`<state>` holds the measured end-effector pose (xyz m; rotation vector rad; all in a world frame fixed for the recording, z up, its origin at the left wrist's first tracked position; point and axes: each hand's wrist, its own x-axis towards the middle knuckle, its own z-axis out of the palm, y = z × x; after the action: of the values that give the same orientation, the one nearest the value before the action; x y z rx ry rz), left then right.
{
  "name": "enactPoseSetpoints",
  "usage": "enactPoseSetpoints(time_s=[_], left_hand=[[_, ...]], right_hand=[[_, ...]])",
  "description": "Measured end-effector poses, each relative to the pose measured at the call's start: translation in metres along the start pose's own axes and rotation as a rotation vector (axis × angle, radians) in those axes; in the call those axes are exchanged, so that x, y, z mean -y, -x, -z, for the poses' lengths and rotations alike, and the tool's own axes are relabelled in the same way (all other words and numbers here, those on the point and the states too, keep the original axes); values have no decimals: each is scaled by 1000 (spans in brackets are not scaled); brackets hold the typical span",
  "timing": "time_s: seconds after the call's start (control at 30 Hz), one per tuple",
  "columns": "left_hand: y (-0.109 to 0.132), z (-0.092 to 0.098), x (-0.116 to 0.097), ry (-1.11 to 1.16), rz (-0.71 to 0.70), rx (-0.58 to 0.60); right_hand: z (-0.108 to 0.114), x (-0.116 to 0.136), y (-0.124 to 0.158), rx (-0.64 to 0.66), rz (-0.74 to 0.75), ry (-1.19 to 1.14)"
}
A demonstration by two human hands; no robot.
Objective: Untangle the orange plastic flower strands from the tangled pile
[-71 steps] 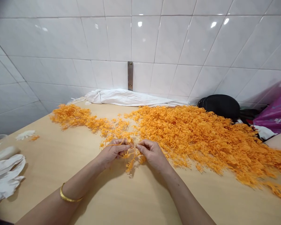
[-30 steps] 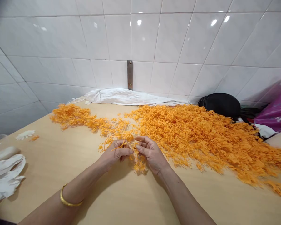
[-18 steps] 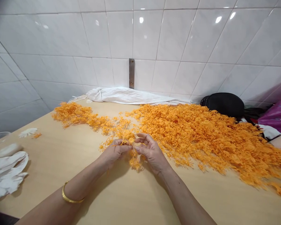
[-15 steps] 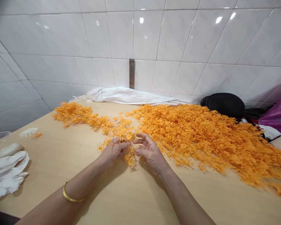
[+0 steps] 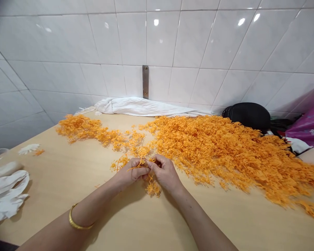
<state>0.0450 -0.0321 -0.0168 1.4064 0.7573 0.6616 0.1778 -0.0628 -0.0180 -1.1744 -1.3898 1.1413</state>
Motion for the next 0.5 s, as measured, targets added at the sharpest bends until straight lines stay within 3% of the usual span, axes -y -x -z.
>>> enactPoseSetpoints(time_s=[0.23, 0.5], left_hand=[[-3, -2, -8, 268, 127, -67], [-12, -12, -4, 529, 175, -153]], right_hand=[[-7, -6, -9, -346, 110, 38], [-13, 8, -8, -416, -68, -488]])
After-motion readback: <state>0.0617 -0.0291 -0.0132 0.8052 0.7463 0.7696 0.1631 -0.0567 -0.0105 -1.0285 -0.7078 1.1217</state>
